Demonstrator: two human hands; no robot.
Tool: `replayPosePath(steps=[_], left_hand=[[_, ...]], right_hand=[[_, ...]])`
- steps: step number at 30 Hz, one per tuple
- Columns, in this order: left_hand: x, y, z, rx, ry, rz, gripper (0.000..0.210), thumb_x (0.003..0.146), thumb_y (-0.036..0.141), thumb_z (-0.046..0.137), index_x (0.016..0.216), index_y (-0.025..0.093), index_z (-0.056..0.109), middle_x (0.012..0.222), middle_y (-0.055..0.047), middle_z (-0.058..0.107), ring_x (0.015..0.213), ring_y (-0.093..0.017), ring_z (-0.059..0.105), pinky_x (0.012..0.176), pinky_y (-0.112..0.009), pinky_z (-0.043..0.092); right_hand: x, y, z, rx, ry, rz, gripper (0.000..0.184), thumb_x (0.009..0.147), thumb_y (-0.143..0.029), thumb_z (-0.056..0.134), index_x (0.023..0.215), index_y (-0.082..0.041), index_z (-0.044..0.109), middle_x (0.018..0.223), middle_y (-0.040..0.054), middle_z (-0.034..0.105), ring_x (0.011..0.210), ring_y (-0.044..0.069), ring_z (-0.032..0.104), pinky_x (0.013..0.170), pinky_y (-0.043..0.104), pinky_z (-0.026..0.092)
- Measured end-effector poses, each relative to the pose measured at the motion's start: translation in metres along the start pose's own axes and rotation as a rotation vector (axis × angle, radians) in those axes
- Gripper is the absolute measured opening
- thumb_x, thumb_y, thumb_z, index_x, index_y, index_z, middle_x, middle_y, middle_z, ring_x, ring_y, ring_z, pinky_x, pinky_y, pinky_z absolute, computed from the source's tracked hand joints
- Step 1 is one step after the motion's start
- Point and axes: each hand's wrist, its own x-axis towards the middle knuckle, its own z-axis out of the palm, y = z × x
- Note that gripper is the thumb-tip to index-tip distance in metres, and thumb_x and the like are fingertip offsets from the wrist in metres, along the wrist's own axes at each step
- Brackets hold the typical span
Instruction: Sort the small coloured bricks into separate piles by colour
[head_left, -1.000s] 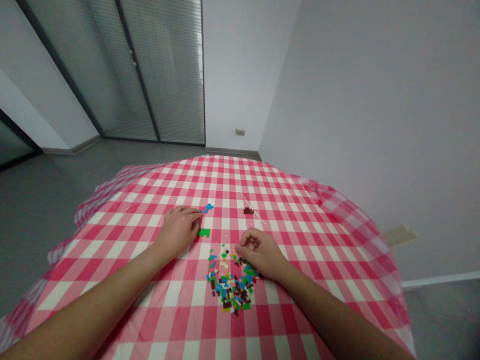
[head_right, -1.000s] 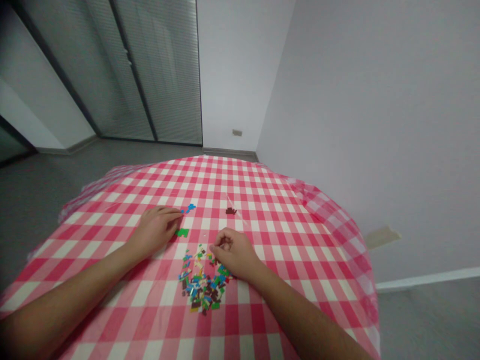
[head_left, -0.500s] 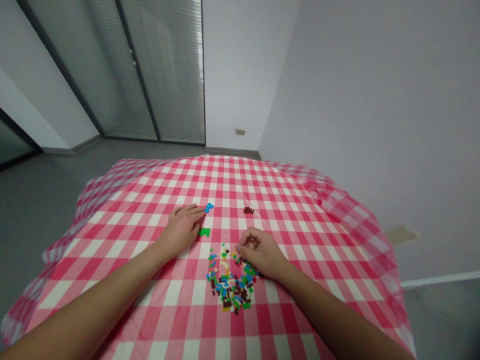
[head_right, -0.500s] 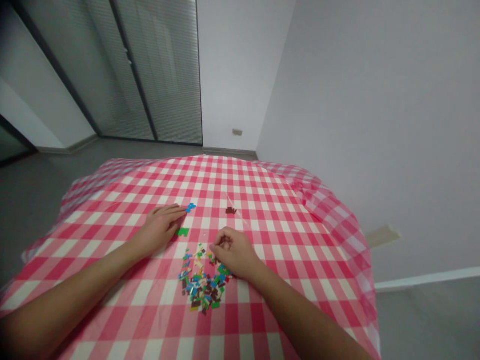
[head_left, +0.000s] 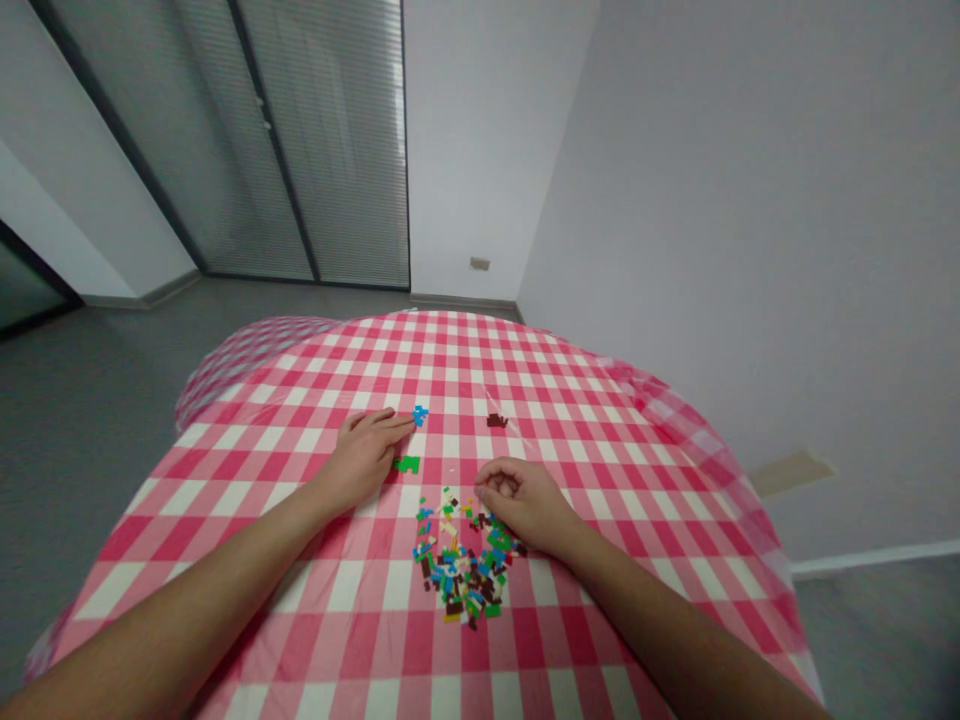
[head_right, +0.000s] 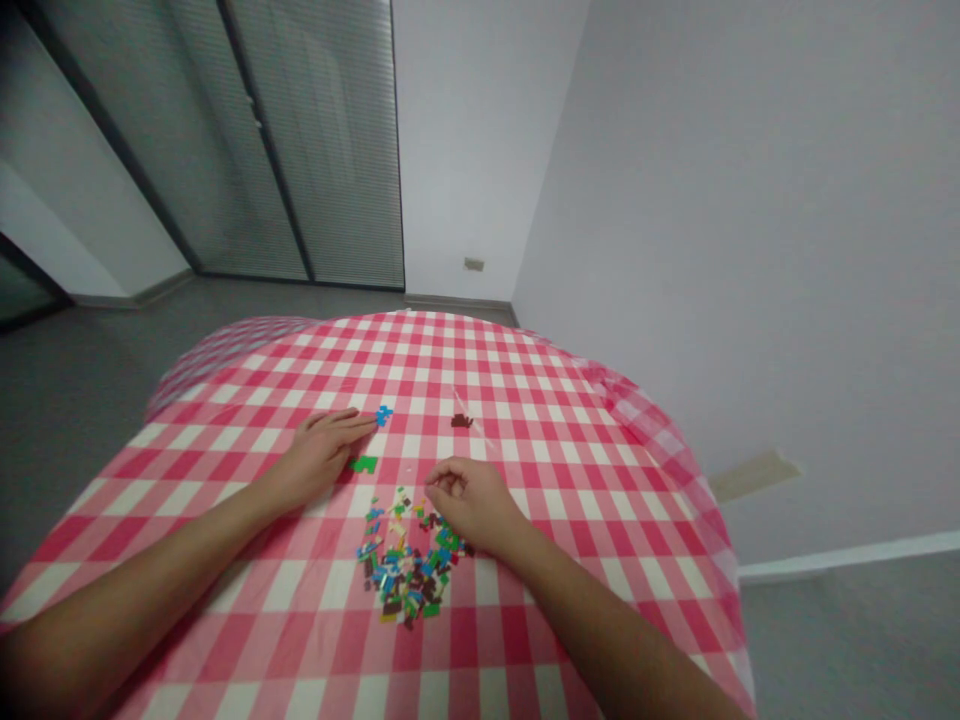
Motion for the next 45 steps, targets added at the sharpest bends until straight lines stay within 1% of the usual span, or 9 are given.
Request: replayPosePath(steps=[5, 11, 15, 23, 26, 29, 33, 38, 45], left_hand=[[0.002, 0.000, -0.003, -0.035, 0.009, -0.017, 0.047, 0.085, 0.006, 0.041, 0.121, 0.023, 0.066, 0.132, -0.005, 0.064, 0.128, -0.029, 0.050, 0.105, -0.057, 0.031], [0.001, 0.006, -0.012, -0.201, 0.161, -0.039, 0.028, 0.081, 0.010, 0.047, 0.088, 0.021, 0.072, 0.097, -0.006, 0.075, 0.096, -0.026, 0.065, 0.091, -0.046, 0.047], [-0.005, 0.018, -0.017, -0.244, 0.200, 0.018, 0.024, 0.079, 0.012, 0.047, 0.082, 0.020, 0.069, 0.090, -0.006, 0.074, 0.090, -0.024, 0.064, 0.087, -0.044, 0.048], [-0.024, 0.059, -0.022, -0.363, 0.023, 0.277, 0.027, 0.081, 0.010, 0.047, 0.092, 0.023, 0.067, 0.091, -0.003, 0.070, 0.090, -0.021, 0.061, 0.084, -0.040, 0.047], [-0.028, 0.068, -0.019, -0.374, 0.007, 0.328, 0.026, 0.082, 0.009, 0.048, 0.094, 0.023, 0.067, 0.090, -0.003, 0.070, 0.088, -0.021, 0.061, 0.083, -0.040, 0.046], [-0.029, 0.072, -0.016, -0.377, -0.009, 0.349, 0.022, 0.085, 0.012, 0.052, 0.096, 0.024, 0.067, 0.090, -0.003, 0.069, 0.087, -0.021, 0.061, 0.081, -0.039, 0.045], [-0.028, 0.074, -0.016, -0.384, -0.022, 0.353, 0.015, 0.091, 0.019, 0.055, 0.096, 0.024, 0.068, 0.088, -0.003, 0.070, 0.086, -0.021, 0.060, 0.080, -0.038, 0.044], [-0.029, 0.076, -0.012, -0.400, -0.019, 0.359, 0.011, 0.091, 0.022, 0.060, 0.097, 0.024, 0.069, 0.090, -0.003, 0.071, 0.087, -0.021, 0.061, 0.079, -0.037, 0.043], [-0.030, 0.076, -0.007, -0.389, 0.087, 0.358, 0.006, 0.090, 0.023, 0.063, 0.095, 0.023, 0.067, 0.088, -0.002, 0.070, 0.086, -0.020, 0.060, 0.079, -0.037, 0.043]], right_hand=[[-0.001, -0.005, -0.012, -0.153, -0.144, -0.039, 0.009, 0.076, -0.018, 0.065, 0.079, -0.017, 0.073, 0.072, 0.0041, 0.068, 0.061, 0.014, 0.060, 0.054, 0.024, 0.043], [-0.005, -0.012, -0.021, -0.282, -0.245, -0.163, 0.012, 0.075, -0.022, 0.072, 0.085, -0.019, 0.078, 0.079, 0.0061, 0.070, 0.070, 0.017, 0.063, 0.062, 0.027, 0.047], [-0.006, -0.014, -0.020, -0.313, -0.261, -0.222, 0.011, 0.076, -0.017, 0.071, 0.083, -0.021, 0.078, 0.078, 0.0046, 0.070, 0.072, 0.017, 0.063, 0.064, 0.026, 0.046], [-0.007, -0.012, -0.016, -0.299, -0.266, -0.204, 0.009, 0.072, -0.013, 0.069, 0.074, -0.020, 0.074, 0.075, 0.0023, 0.068, 0.070, 0.016, 0.062, 0.063, 0.026, 0.045], [-0.007, -0.011, -0.016, -0.231, -0.259, -0.164, 0.006, 0.072, -0.015, 0.069, 0.072, -0.020, 0.073, 0.071, 0.0016, 0.066, 0.065, 0.014, 0.060, 0.059, 0.024, 0.043], [-0.006, -0.008, -0.015, -0.092, -0.251, -0.030, 0.005, 0.075, -0.021, 0.068, 0.072, -0.018, 0.070, 0.059, -0.0007, 0.062, 0.052, 0.011, 0.054, 0.048, 0.022, 0.038], [-0.005, -0.003, -0.013, 0.086, -0.156, 0.107, 0.009, 0.076, -0.026, 0.068, 0.073, -0.017, 0.068, 0.050, -0.0037, 0.056, 0.043, 0.009, 0.047, 0.042, 0.020, 0.032], [-0.005, -0.003, -0.005, 0.317, -0.060, 0.087, 0.019, 0.068, -0.031, 0.076, 0.077, -0.018, 0.065, 0.062, -0.0010, 0.064, 0.055, 0.011, 0.058, 0.051, 0.023, 0.044], [-0.007, -0.005, 0.002, 0.567, -0.120, 0.104, 0.032, 0.066, -0.031, 0.081, 0.085, -0.020, 0.058, 0.082, 0.0038, 0.075, 0.070, 0.014, 0.069, 0.065, 0.028, 0.054]])
